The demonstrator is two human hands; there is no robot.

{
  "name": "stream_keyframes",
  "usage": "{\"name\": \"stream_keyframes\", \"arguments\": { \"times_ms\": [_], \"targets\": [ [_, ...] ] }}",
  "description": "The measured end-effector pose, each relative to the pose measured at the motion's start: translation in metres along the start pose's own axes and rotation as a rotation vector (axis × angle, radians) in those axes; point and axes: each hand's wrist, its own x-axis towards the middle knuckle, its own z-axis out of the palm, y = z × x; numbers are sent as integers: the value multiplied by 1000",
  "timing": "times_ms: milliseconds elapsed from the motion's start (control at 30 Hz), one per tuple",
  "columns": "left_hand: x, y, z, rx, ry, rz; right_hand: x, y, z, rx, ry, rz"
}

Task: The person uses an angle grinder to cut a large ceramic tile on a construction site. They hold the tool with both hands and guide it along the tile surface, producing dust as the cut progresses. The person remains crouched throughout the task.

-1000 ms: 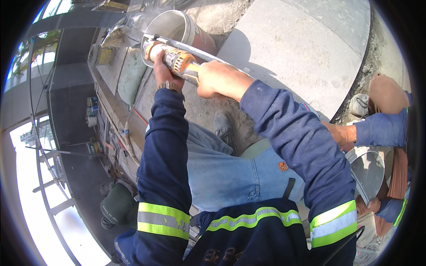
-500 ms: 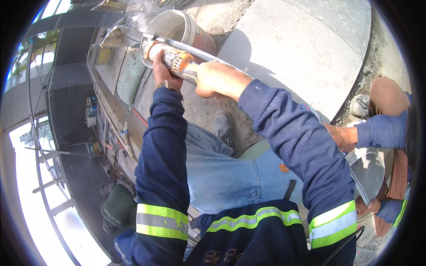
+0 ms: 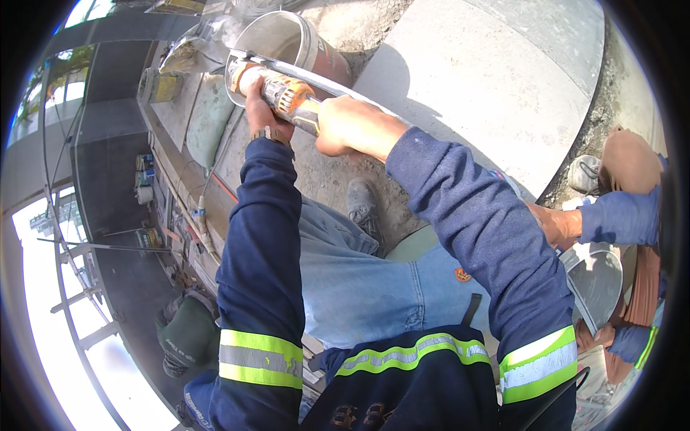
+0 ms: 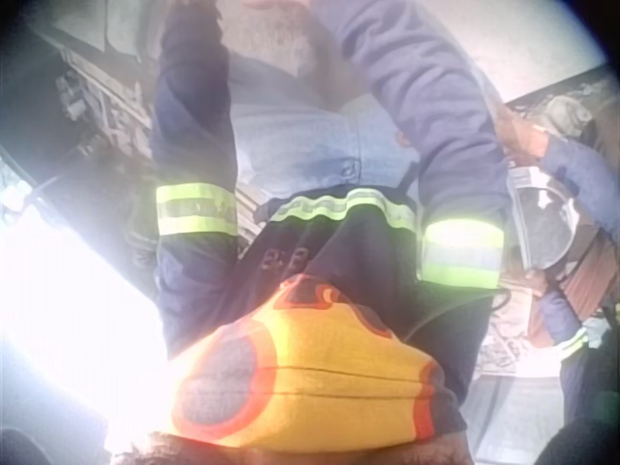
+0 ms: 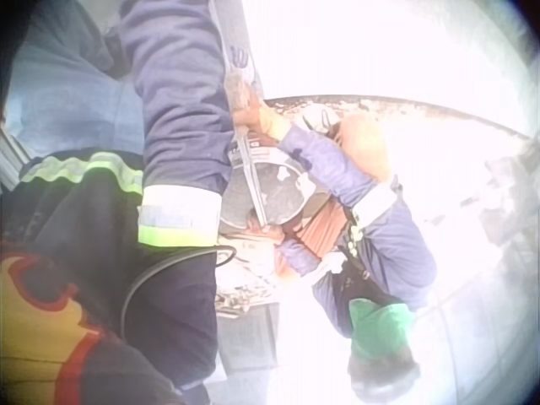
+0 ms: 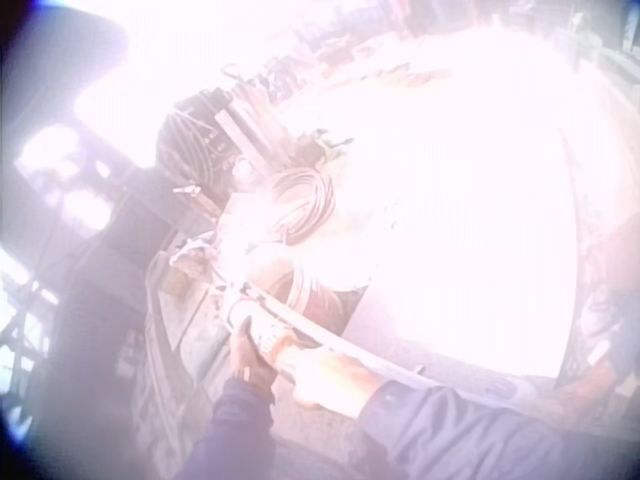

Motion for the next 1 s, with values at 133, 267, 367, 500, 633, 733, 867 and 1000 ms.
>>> {"name": "stream_keyframes", "arguments": {
  "times_ms": [133,267,367,500,633,733,867,1000],
  "targets": [
    [2,-2,0,-3,-4,7,2,0,1,9,-12,27],
    [8,0,-4,-23,1,-31,2,-6,-3,15,-45,67],
    [11,-2,-4,1,-1,-13,5,-3,-2,31,-50,64],
    [14,-2,-7,8,7,-15,9,-4,0,34,-55,80],
    [17,-1,-6,12,6,-7,10,-5,-1,44,-39,55],
    [19,-2,-8,13,6,-22,11,-6,-2,29,-60,55],
    [21,0,-8,-10,-10,-32,14,-9,-2,10,-72,92],
    [17,-3,-6,-19,34,0,12,-8,-1,32,-79,71]
  ]
}}
